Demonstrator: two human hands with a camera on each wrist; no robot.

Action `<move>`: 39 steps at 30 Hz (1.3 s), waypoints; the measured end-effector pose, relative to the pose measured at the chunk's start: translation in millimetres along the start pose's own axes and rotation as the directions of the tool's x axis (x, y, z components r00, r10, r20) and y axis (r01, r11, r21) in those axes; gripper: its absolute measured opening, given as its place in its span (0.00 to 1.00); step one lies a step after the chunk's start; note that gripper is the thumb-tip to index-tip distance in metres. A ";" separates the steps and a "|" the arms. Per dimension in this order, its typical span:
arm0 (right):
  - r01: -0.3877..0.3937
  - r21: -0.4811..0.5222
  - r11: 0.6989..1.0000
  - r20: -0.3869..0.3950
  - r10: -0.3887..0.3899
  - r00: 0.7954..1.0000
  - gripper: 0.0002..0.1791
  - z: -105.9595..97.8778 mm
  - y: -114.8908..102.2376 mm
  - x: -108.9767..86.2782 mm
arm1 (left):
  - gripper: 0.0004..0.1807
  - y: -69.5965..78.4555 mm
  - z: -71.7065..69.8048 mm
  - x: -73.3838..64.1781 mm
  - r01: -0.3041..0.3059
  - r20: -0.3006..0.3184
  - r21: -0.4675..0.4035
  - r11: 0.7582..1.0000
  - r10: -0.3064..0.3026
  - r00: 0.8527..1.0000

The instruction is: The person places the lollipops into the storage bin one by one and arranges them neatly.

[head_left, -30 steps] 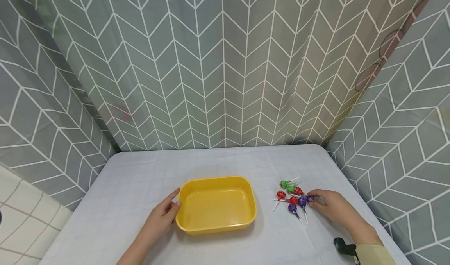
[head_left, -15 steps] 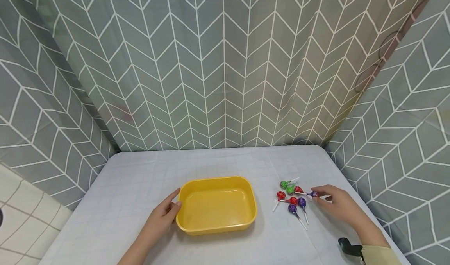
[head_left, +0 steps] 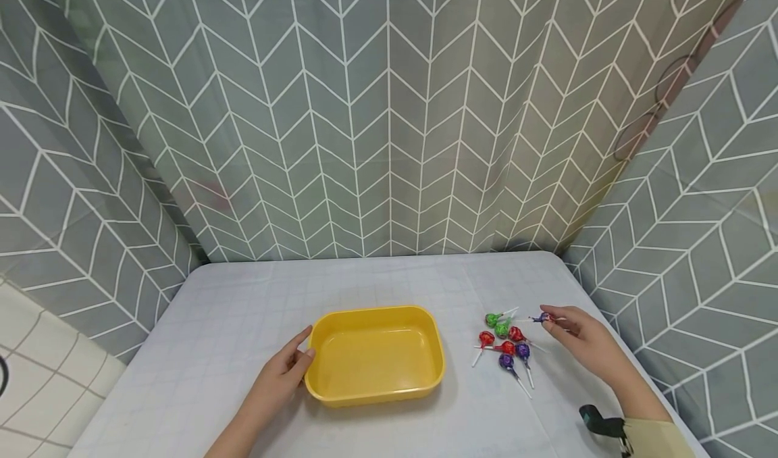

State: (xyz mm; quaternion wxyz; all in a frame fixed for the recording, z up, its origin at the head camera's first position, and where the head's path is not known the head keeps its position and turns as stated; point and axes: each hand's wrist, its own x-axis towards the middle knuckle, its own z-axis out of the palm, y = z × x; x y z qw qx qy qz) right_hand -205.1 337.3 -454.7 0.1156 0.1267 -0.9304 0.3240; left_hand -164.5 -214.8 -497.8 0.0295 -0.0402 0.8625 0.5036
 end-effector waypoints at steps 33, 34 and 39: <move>-0.283 0.365 0.887 0.231 0.208 0.950 0.33 23.4 -54.5 26.2 | 0.29 0.5 2.7 -1.4 0.005 -0.008 -0.012 1.000 -0.005 1.000; -0.281 0.366 0.887 0.232 0.205 0.951 0.33 23.9 -56.4 27.3 | 0.29 0.5 2.6 -1.4 0.005 -0.008 -0.012 1.000 -0.005 1.000; -0.257 0.371 0.893 0.233 0.178 0.956 0.31 27.2 -61.3 32.9 | 0.28 0.4 2.4 -0.9 0.008 -0.008 -0.017 1.000 -0.008 1.000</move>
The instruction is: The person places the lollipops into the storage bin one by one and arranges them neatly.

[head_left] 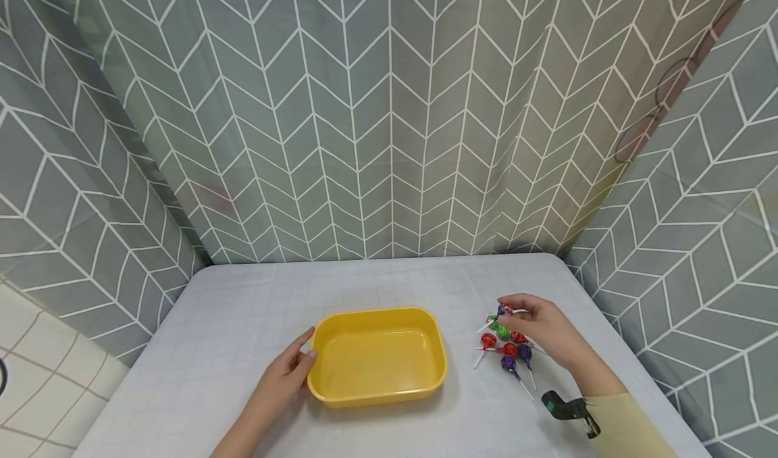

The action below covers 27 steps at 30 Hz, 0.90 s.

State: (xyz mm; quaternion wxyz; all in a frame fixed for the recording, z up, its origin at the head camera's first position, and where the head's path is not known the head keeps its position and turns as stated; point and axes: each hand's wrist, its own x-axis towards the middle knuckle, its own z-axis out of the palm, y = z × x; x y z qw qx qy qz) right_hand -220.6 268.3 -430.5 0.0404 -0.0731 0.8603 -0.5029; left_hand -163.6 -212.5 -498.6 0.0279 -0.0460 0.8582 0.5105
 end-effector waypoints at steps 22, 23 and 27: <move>0.002 0.039 0.999 0.073 -0.005 0.997 0.28 48.9 -28.0 18.3 | 0.28 -4.0 -1.8 4.0 -0.019 0.025 -0.128 0.992 0.022 0.999; 0.007 0.048 0.999 0.080 -0.011 0.997 0.28 51.7 -28.3 19.2 | 0.28 -3.8 -2.0 3.9 -0.018 0.026 -0.128 0.992 0.022 0.999; 0.038 0.068 0.997 0.116 -0.045 0.992 0.25 61.4 -30.6 22.8 | 0.28 -2.4 -2.4 3.2 -0.017 0.025 -0.137 0.990 0.020 0.999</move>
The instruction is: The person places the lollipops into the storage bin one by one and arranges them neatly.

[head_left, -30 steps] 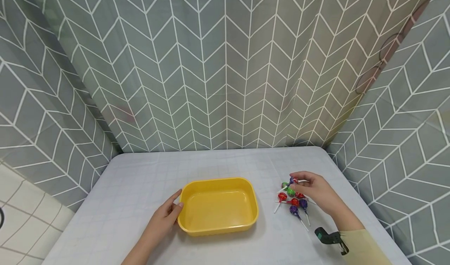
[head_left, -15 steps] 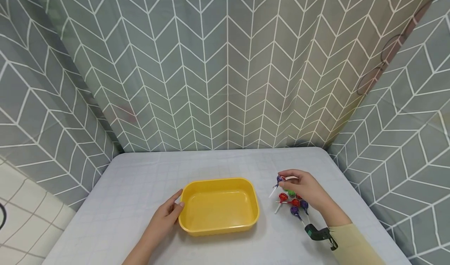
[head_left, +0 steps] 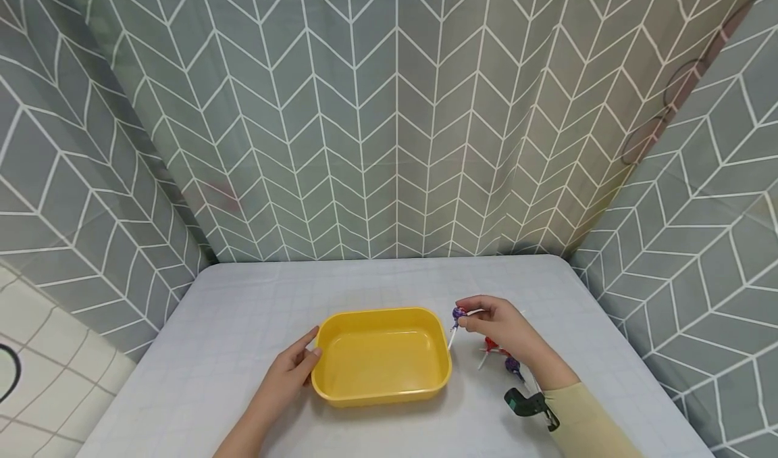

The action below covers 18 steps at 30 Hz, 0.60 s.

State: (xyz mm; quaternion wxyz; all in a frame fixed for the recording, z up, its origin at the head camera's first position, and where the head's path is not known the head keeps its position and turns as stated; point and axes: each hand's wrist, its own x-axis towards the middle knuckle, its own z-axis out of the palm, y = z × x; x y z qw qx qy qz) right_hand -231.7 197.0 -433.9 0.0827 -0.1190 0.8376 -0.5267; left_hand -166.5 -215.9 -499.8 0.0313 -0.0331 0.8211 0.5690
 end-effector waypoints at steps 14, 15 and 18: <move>0.128 -0.072 0.989 0.131 -0.118 0.984 0.21 20.0 -24.0 17.1 | 0.28 -1.1 3.6 1.2 0.014 -0.019 -0.020 1.000 -0.015 1.000; 0.135 -0.072 0.988 0.140 -0.124 0.982 0.21 21.7 -27.0 18.1 | 0.28 -1.3 3.7 1.0 0.017 -0.019 -0.023 1.000 -0.017 1.000; 0.138 -0.062 0.988 0.164 -0.126 0.978 0.21 27.8 -35.7 21.1 | 0.28 -1.2 3.7 0.6 0.019 -0.018 -0.029 0.999 -0.019 1.000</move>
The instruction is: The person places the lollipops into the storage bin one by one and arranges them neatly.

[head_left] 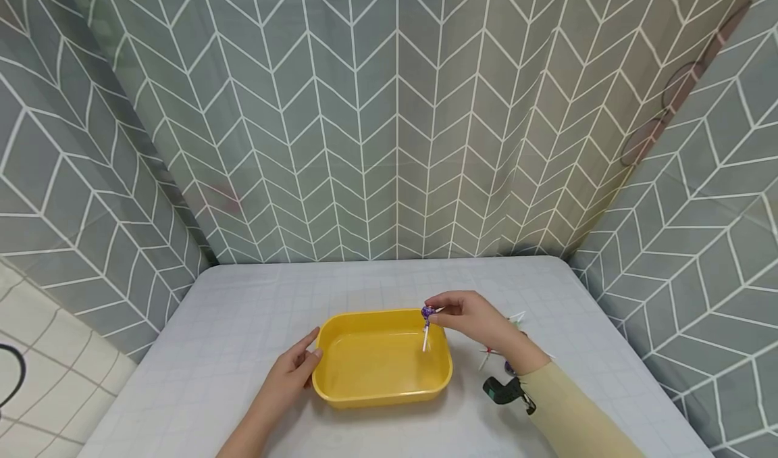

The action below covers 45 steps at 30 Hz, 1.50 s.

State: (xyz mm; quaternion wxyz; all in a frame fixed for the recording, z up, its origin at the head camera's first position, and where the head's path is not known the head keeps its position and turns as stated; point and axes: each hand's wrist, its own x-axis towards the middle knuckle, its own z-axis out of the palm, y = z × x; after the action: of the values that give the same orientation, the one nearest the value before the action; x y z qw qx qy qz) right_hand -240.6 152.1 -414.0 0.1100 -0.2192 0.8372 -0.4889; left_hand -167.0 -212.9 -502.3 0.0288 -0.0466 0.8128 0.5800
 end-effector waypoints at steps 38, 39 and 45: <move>0.150 -0.116 0.982 0.183 -0.128 0.975 0.13 52.9 -35.4 59.3 | 0.30 2.4 1.4 -0.5 0.016 0.029 -0.014 1.000 -0.016 0.999; 0.153 -0.120 0.981 0.192 -0.128 0.973 0.13 55.7 -36.1 61.3 | 0.30 1.6 1.2 -1.2 0.024 0.027 -0.016 1.000 -0.024 0.999; 0.170 -0.130 0.977 0.215 -0.139 0.967 0.12 69.2 -43.9 72.0 | 0.30 0.8 1.8 -1.3 0.039 0.019 -0.016 0.999 -0.039 0.999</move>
State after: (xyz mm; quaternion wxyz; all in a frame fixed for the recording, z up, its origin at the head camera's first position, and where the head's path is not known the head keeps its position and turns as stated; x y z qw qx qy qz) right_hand -265.0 45.9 -408.2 0.1406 -0.3406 0.8355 -0.4076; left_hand -165.8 -210.9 -502.0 0.0472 -0.0575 0.8067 0.5863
